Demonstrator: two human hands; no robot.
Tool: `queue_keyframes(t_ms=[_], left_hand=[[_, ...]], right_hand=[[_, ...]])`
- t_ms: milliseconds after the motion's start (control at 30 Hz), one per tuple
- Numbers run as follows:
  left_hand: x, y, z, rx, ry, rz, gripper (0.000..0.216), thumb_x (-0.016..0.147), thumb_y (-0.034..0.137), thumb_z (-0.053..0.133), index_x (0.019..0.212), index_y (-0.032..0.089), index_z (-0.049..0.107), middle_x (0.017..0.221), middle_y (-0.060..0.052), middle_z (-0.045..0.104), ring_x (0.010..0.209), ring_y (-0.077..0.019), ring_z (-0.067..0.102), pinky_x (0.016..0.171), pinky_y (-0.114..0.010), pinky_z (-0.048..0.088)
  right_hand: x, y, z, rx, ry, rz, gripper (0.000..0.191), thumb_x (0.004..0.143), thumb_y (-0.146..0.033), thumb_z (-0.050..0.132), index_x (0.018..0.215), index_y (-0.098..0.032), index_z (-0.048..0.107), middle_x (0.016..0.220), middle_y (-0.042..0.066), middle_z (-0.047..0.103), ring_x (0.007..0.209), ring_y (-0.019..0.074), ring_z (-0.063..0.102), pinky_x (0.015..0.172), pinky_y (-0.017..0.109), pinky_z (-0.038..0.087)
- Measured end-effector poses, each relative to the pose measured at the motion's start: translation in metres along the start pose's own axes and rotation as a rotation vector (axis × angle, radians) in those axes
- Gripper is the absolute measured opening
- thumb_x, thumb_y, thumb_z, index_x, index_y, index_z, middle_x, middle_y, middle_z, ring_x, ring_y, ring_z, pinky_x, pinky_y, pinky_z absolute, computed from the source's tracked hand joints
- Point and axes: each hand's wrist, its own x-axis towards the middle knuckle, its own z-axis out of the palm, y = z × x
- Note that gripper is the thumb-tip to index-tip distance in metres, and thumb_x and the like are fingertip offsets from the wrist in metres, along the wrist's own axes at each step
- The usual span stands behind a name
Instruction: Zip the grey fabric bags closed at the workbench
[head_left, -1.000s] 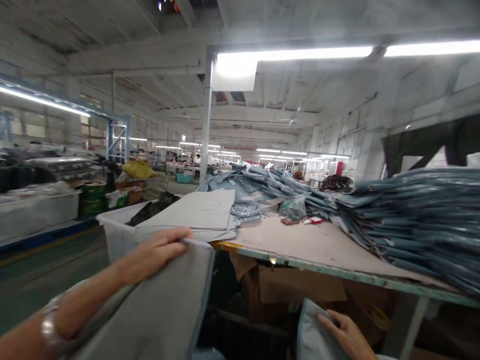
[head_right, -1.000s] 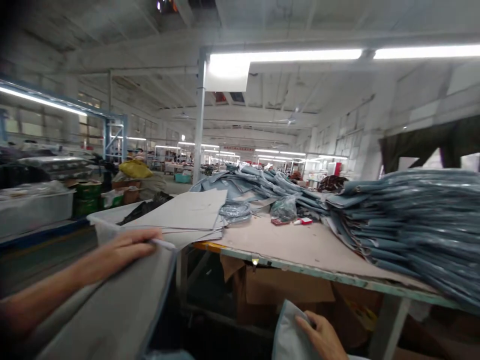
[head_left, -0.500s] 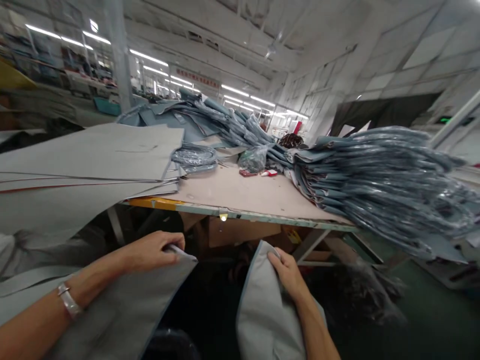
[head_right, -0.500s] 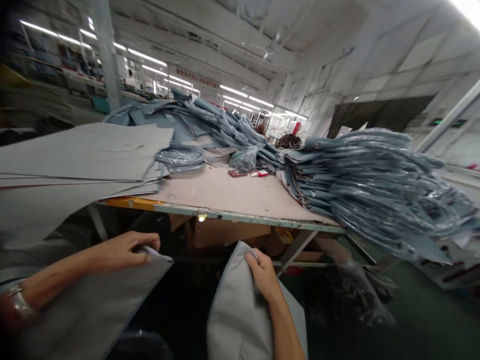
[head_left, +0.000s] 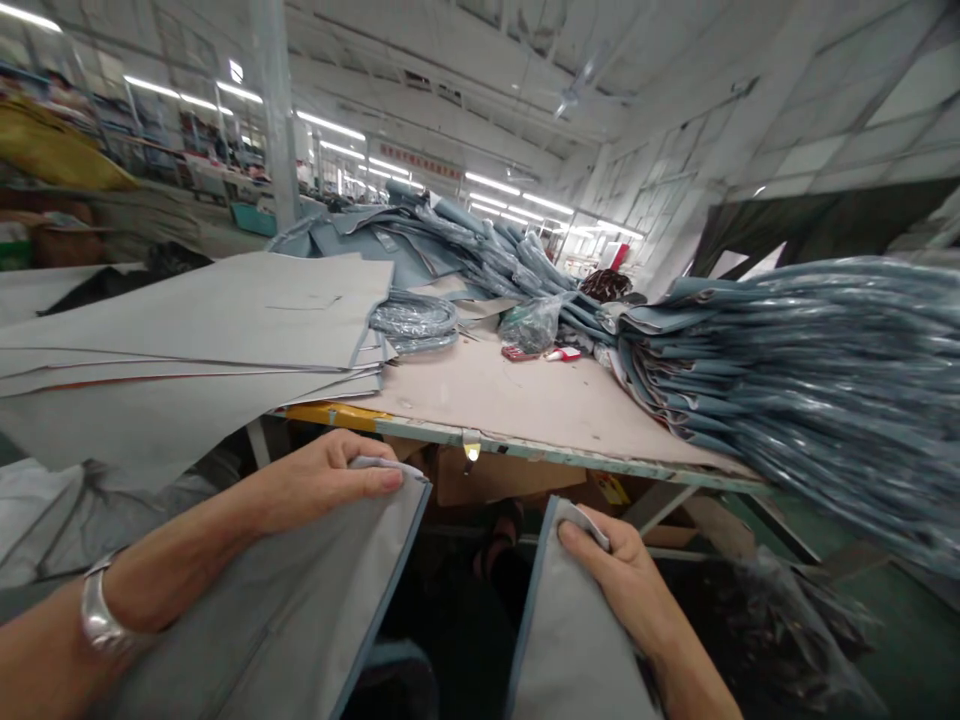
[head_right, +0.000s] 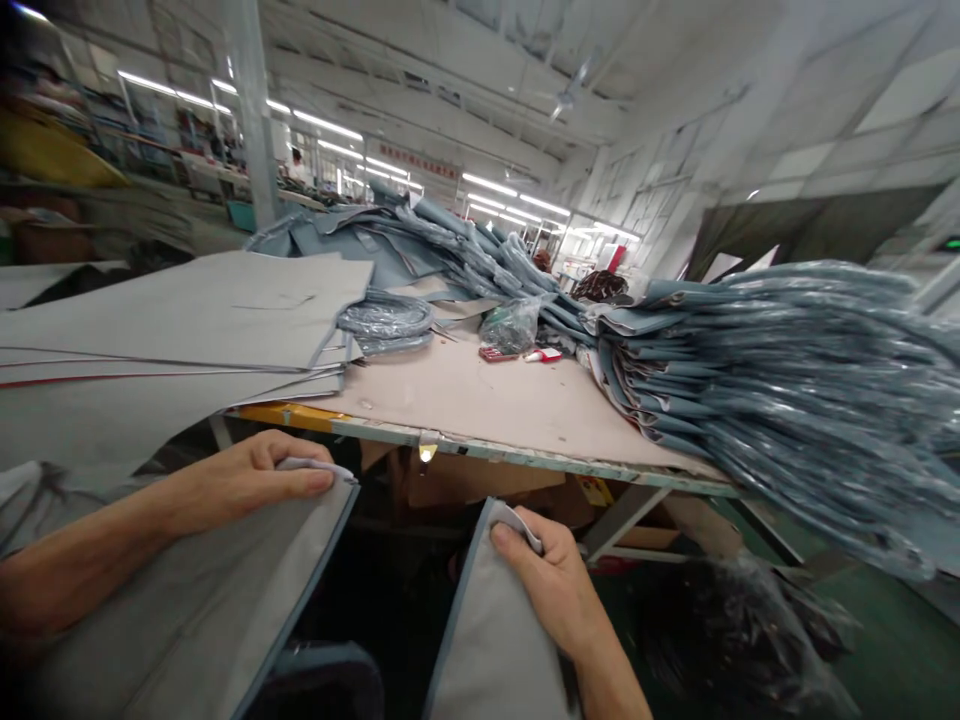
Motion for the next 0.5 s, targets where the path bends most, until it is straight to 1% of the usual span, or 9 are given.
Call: queue_keyframes(t_ms=[100, 200, 267, 333, 367, 433, 500], left_hand=[[0.007, 0.013, -0.002, 0.027, -0.016, 0.063, 0.046, 0.087, 0.060, 0.061, 0.082, 0.014, 0.067, 0.070, 0.000, 0.057, 0.063, -0.0101, 0.046, 0.057, -0.019, 0.034], [0.023, 0.005, 0.004, 0.026, -0.033, 0.086, 0.048, 0.089, 0.061, 0.057, 0.081, 0.014, 0.065, 0.072, 0.001, 0.055, 0.068, -0.0109, 0.046, 0.063, -0.020, 0.036], [0.033, -0.007, 0.010, 0.002, -0.030, 0.083, 0.048, 0.089, 0.061, 0.056, 0.078, 0.015, 0.062, 0.073, 0.002, 0.055, 0.070, -0.0119, 0.047, 0.067, -0.021, 0.037], [0.042, -0.018, 0.017, 0.001, -0.030, 0.078, 0.045, 0.091, 0.058, 0.053, 0.078, 0.016, 0.061, 0.074, 0.002, 0.056, 0.073, -0.0133, 0.049, 0.071, -0.023, 0.038], [0.045, -0.023, 0.020, 0.002, -0.029, 0.081, 0.042, 0.092, 0.055, 0.052, 0.082, 0.016, 0.063, 0.078, 0.001, 0.059, 0.077, -0.0144, 0.051, 0.074, -0.023, 0.039], [0.050, -0.029, 0.026, 0.000, -0.018, 0.106, 0.030, 0.095, 0.046, 0.050, 0.096, 0.020, 0.066, 0.094, 0.001, 0.065, 0.093, -0.0170, 0.057, 0.087, -0.025, 0.039], [0.054, -0.033, 0.030, 0.004, 0.018, 0.152, 0.022, 0.095, 0.036, 0.049, 0.108, 0.025, 0.063, 0.109, 0.002, 0.065, 0.108, -0.0176, 0.055, 0.098, -0.026, 0.035]], right_hand=[[0.002, -0.032, 0.007, -0.089, -0.068, -0.082, 0.048, 0.086, -0.060, 0.068, 0.078, -0.014, 0.059, 0.067, -0.001, 0.048, 0.060, 0.0104, 0.040, 0.055, 0.020, 0.032], [0.014, -0.048, 0.021, -0.220, -0.104, -0.147, 0.051, 0.086, -0.061, 0.065, 0.068, -0.015, 0.052, 0.064, -0.002, 0.038, 0.060, 0.0100, 0.035, 0.054, 0.021, 0.026], [0.025, -0.046, 0.031, -0.249, -0.127, -0.132, 0.054, 0.085, -0.063, 0.064, 0.065, -0.016, 0.049, 0.063, -0.002, 0.036, 0.060, 0.0100, 0.033, 0.053, 0.021, 0.025], [0.038, -0.039, 0.038, -0.243, -0.134, -0.108, 0.056, 0.084, -0.066, 0.064, 0.064, -0.016, 0.048, 0.062, -0.003, 0.035, 0.059, 0.0096, 0.032, 0.053, 0.022, 0.025], [0.044, -0.034, 0.040, -0.232, -0.138, -0.092, 0.057, 0.083, -0.067, 0.065, 0.064, -0.016, 0.049, 0.061, -0.003, 0.036, 0.059, 0.0094, 0.031, 0.053, 0.022, 0.025], [0.054, -0.025, 0.041, -0.193, -0.152, -0.052, 0.057, 0.081, -0.068, 0.067, 0.065, -0.015, 0.053, 0.060, -0.003, 0.038, 0.058, 0.0096, 0.032, 0.052, 0.022, 0.026], [0.062, -0.018, 0.041, -0.141, -0.181, -0.014, 0.058, 0.080, -0.069, 0.068, 0.065, -0.014, 0.056, 0.060, -0.002, 0.042, 0.058, 0.0101, 0.035, 0.053, 0.022, 0.028]])
